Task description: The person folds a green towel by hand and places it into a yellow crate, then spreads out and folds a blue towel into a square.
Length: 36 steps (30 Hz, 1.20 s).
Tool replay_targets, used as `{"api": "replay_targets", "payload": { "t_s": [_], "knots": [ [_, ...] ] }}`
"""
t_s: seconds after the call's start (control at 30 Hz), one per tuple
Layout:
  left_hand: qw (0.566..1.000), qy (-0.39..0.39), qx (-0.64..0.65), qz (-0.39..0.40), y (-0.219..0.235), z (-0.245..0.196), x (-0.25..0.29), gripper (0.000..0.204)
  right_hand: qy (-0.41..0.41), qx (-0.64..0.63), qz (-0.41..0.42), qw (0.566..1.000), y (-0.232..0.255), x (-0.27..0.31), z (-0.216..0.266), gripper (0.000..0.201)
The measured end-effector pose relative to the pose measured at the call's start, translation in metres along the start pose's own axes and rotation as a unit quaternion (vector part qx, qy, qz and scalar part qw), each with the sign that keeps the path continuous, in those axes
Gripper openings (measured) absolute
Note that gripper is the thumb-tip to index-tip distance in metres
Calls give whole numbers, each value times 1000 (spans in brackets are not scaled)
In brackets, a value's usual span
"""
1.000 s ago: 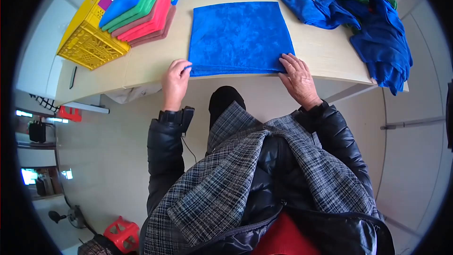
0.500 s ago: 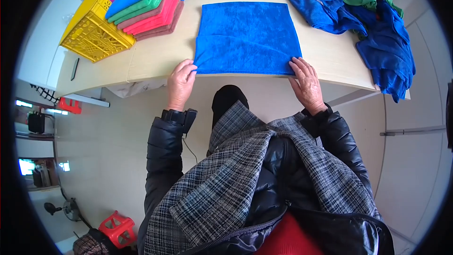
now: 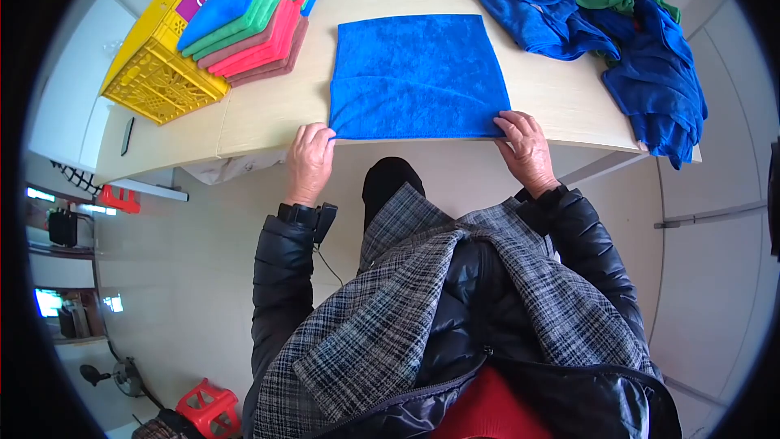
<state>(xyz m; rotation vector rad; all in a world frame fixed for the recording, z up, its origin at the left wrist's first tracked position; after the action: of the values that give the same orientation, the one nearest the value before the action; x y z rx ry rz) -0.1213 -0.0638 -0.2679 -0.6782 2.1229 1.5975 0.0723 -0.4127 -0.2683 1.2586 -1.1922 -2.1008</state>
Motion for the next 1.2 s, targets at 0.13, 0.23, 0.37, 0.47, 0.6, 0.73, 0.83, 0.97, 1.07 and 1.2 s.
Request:
{"api": "replay_targets", "payload": {
  "t_s": [0.13, 0.23, 0.37, 0.47, 0.6, 0.73, 0.83, 0.97, 1.07, 1.2],
  "knots": [
    [997, 6, 33, -63, 12, -4, -15, 17, 31, 9, 5, 999, 5, 1, -4, 35],
    [990, 18, 98, -99, 29, -7, -38, 15, 62, 5, 10, 998, 10, -1, -6, 33],
    [980, -20, 140, -138, 44, -9, -73, 13, 33, -21, -7, 999, 26, -15, -10, 24],
    [962, 43, 249, -108, 58, 7, -95, 9, -22, -82, -54, 995, 56, -41, -12, 17],
    [936, 76, 331, -93, 94, -1, -136, 4, -50, -141, -65, 987, 108, -82, -16, 14],
    [923, 86, 358, -113, 152, -26, -169, 6, -53, -268, -83, 958, 174, -123, -10, 10],
    [920, 88, 363, -121, 176, -31, -182, 8, -22, -290, -114, 950, 209, -143, -5, 8],
    [924, 77, 360, -108, 181, -22, -197, 10, -13, -269, -75, 960, 222, -162, -14, 9],
    [929, 70, 353, -87, 166, -9, -212, 9, -41, -253, -23, 966, 217, -174, -27, 12],
    [945, 89, 307, -73, 146, 1, -242, 9, -66, -163, -25, 984, 212, -194, -40, 13]
  ]
}}
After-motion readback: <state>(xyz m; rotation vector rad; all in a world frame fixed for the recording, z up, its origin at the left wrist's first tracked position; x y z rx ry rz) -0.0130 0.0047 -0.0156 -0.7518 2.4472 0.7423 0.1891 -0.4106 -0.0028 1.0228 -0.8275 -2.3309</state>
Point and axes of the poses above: each hand's wrist, its own x-axis away from the middle knuckle, its own y-axis out of the back of the hand, z = x × y, the point moved 3 cm from there along -x, towards the middle knuckle, and after that the axes turned 1 degree about x, right-handed, at the moved point
